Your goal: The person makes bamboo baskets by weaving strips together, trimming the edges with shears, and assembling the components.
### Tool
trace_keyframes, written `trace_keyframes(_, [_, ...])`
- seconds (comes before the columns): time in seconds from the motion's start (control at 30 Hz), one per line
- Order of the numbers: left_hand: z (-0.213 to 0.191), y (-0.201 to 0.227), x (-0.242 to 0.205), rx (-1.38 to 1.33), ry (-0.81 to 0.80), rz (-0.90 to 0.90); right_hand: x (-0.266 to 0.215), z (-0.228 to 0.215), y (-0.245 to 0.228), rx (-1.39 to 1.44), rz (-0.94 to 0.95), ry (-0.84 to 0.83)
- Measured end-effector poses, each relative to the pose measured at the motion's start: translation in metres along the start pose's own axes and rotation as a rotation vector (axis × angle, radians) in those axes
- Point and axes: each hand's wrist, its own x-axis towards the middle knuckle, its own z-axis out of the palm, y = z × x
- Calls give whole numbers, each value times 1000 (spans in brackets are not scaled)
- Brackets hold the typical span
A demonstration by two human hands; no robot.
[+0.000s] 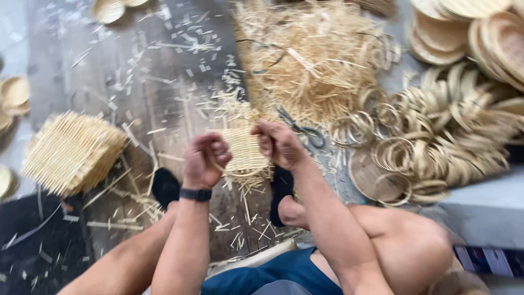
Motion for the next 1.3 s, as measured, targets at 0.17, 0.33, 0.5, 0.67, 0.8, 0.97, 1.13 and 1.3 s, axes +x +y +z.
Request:
trace_keyframes(0.17, [4,-1,3,288,117,-154,-3,1,-1,23,134,-80])
trace_keyframes(0.33, [9,-1,1,366,181,-153,2,2,14,44,171,-33])
trace_keyframes(0.5, [0,-12,5,321,236,-86,6,1,25,-83,207,-12])
trace_keyframes(0.67, [-16,-22,13,173,161,10,9,2,27,-161,124,35])
trace_keyframes(0.8, [-17,-13,12,218,205,-82,8,0,25,-95,104,66])
trace_keyframes(0.97, [-29,-4,15,228,210,-17,10,-23,22,-446,53,70])
trace_keyframes(1.13, [-74,-7,34,683,459,197,38,-48,47,-733,79,371])
trace_keyframes(1.3, [-136,-14,70,1270,635,326,74,-76,100,-887,66,545])
